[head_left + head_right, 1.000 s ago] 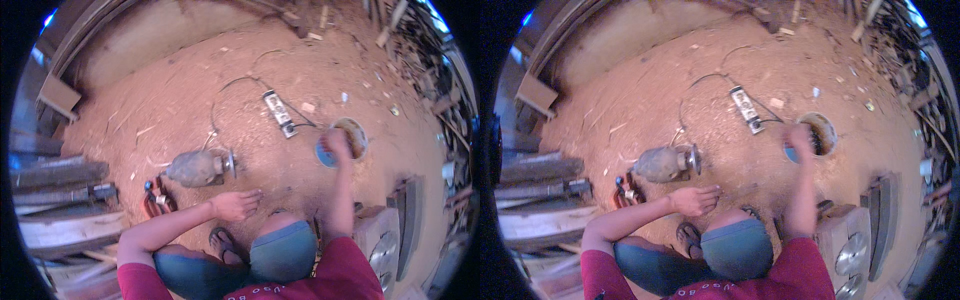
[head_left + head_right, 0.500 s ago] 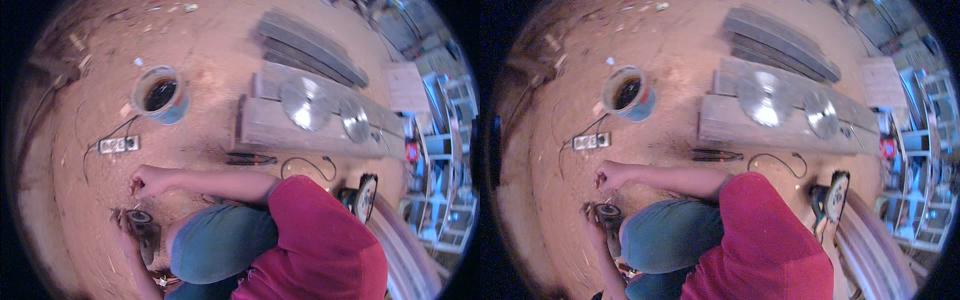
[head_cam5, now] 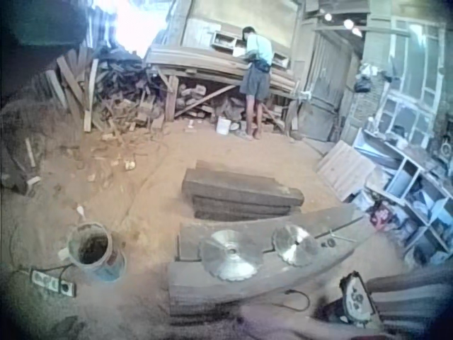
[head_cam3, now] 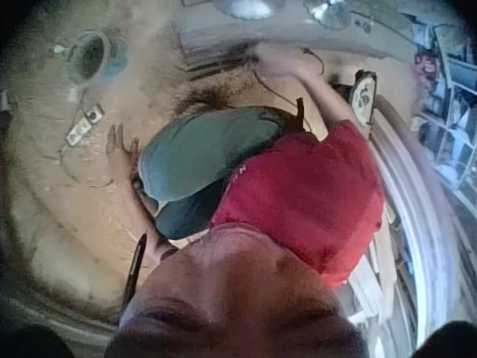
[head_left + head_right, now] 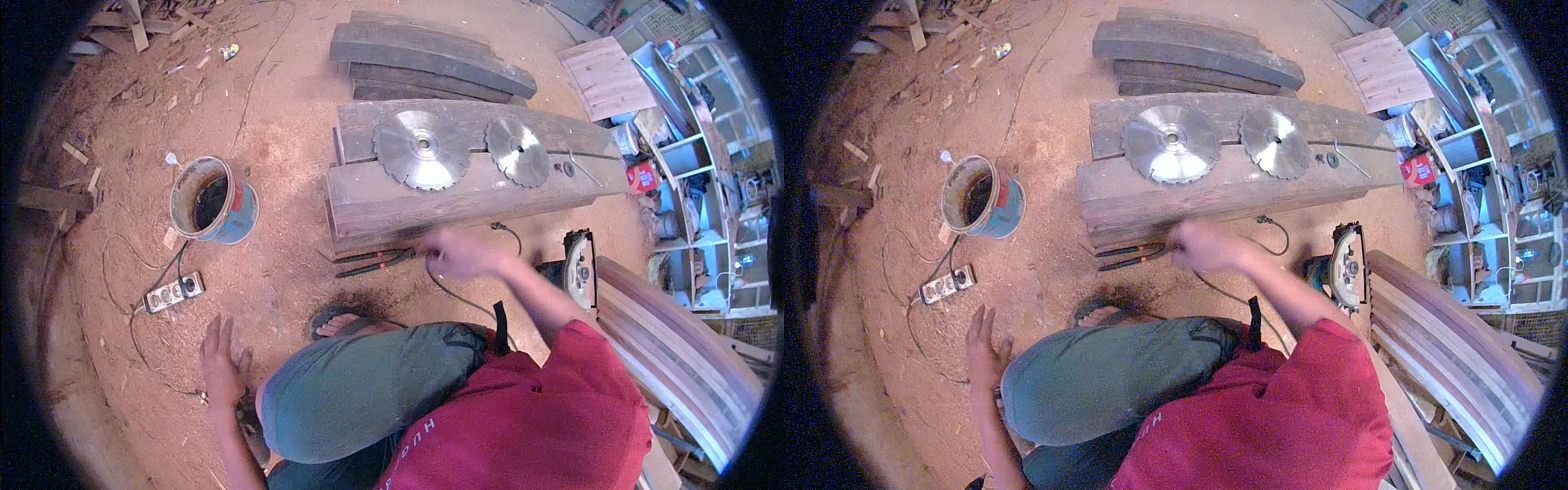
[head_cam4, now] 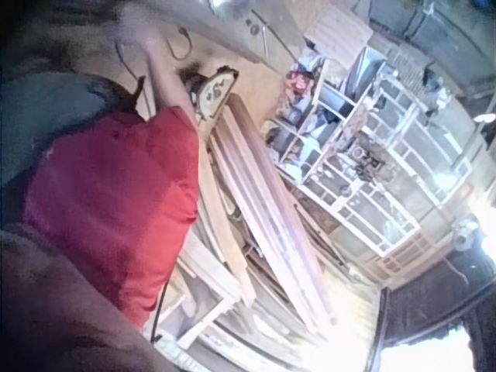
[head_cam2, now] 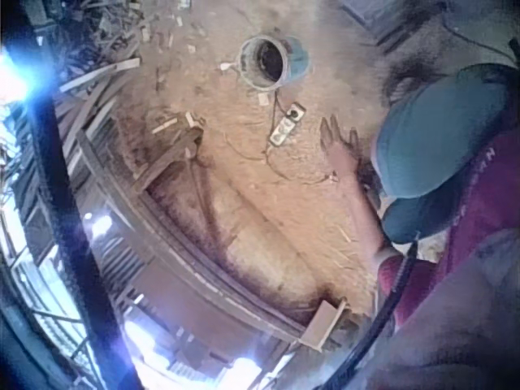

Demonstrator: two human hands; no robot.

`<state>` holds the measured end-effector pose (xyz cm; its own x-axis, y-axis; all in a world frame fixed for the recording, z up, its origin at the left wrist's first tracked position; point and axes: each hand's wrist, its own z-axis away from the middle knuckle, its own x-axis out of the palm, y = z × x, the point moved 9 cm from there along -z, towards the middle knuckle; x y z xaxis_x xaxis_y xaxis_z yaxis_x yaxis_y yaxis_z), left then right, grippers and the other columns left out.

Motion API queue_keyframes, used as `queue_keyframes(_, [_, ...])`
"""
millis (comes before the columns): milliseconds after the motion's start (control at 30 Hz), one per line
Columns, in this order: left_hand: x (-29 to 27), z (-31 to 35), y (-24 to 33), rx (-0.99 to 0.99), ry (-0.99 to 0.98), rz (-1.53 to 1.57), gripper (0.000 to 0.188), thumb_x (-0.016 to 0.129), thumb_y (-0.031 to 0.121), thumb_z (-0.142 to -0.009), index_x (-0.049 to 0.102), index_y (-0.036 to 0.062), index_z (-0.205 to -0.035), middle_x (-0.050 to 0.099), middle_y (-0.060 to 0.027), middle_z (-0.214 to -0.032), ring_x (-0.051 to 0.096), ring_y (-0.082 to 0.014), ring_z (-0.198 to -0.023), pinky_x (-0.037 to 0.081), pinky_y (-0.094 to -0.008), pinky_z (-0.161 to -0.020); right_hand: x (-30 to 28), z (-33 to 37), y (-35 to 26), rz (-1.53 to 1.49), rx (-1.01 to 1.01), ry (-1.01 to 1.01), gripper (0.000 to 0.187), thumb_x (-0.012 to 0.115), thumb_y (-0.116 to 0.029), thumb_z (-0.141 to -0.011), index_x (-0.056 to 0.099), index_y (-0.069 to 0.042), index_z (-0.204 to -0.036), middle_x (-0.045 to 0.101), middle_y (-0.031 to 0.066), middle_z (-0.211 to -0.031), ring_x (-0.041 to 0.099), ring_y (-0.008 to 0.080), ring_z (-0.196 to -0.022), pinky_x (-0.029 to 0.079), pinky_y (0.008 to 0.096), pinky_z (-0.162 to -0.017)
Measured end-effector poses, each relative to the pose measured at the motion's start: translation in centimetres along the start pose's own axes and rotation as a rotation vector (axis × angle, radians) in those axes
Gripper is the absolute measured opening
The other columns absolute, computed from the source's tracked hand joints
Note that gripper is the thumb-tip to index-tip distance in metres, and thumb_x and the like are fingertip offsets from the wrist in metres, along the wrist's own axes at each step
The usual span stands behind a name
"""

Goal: The person cleans saw blades by dipping them into a bucket of dark liquid and wiping the surfaces by hand.

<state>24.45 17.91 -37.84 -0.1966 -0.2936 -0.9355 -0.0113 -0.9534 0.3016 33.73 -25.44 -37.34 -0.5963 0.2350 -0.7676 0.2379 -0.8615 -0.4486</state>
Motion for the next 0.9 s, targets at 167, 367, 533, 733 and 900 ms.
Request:
queue_keyframes(167, [-0.1,-0.5,2.6,0.079,0.033,0.125,0.066,0.078,0.013,-0.077,0.052,0.0059,-0.138,0.045,-0.0186,-0.148,0.044,-0.0392,-0.134,0.036,-0.0465,-0.112,-14.1,1.3,4.8,-0.220,0.161,0.570,0.027,0.063,-0.021,-0.092,0.069,0.002,-0.105,0.069,0.0084,-0.081,0.064,0.0146,-0.067,0.052,0.0309,-0.060])
queue_keyframes(367, [-0.1,0.6,2.1,0.119,0.089,0.194,0.064,0.078,0.012,-0.077,0.054,0.0053,-0.136,0.047,-0.0193,-0.145,0.046,-0.0388,-0.132,0.038,-0.0459,-0.111,-16.9,1.4,13.2,-0.333,0.423,0.663,0.038,0.068,-0.031,-0.088,0.071,0.004,-0.103,0.072,0.0242,-0.091,0.072,0.0325,-0.084,0.056,0.0399,-0.078])
queue_keyframes(533, [-0.8,1.1,1.6,0.123,0.128,0.235,0.062,0.079,0.011,-0.076,0.056,0.0045,-0.133,0.052,-0.0206,-0.140,0.049,-0.0398,-0.129,0.039,-0.0457,-0.109,-17.4,-3.1,10.5,-0.045,0.360,0.759,0.064,0.076,-0.052,-0.078,0.071,0.007,-0.100,0.070,0.0293,-0.094,0.071,0.0387,-0.093,0.056,0.0422,-0.083])
queue_keyframes(733, [-1.1,1.8,1.0,0.119,0.122,0.241,0.059,0.078,0.012,-0.076,0.058,0.0034,-0.131,0.055,-0.0215,-0.137,0.052,-0.0406,-0.126,0.042,-0.0463,-0.107,-17.5,-5.0,9.9,0.036,0.522,0.509,0.081,0.085,-0.057,-0.064,0.069,0.010,-0.107,0.071,0.0266,-0.101,0.071,0.0351,-0.096,0.055,0.0408,-0.086])
queue_keyframes(900, [-1.0,2.4,0.1,0.102,0.153,0.246,0.058,0.078,0.012,-0.076,0.059,0.0043,-0.130,0.054,-0.0217,-0.137,0.051,-0.0407,-0.126,0.042,-0.0465,-0.106,-18.2,-4.9,12.8,-0.195,0.495,0.576,0.072,0.094,-0.042,-0.061,0.068,0.008,-0.105,0.070,0.0196,-0.096,0.069,0.0261,-0.087,0.056,0.0381,-0.073])
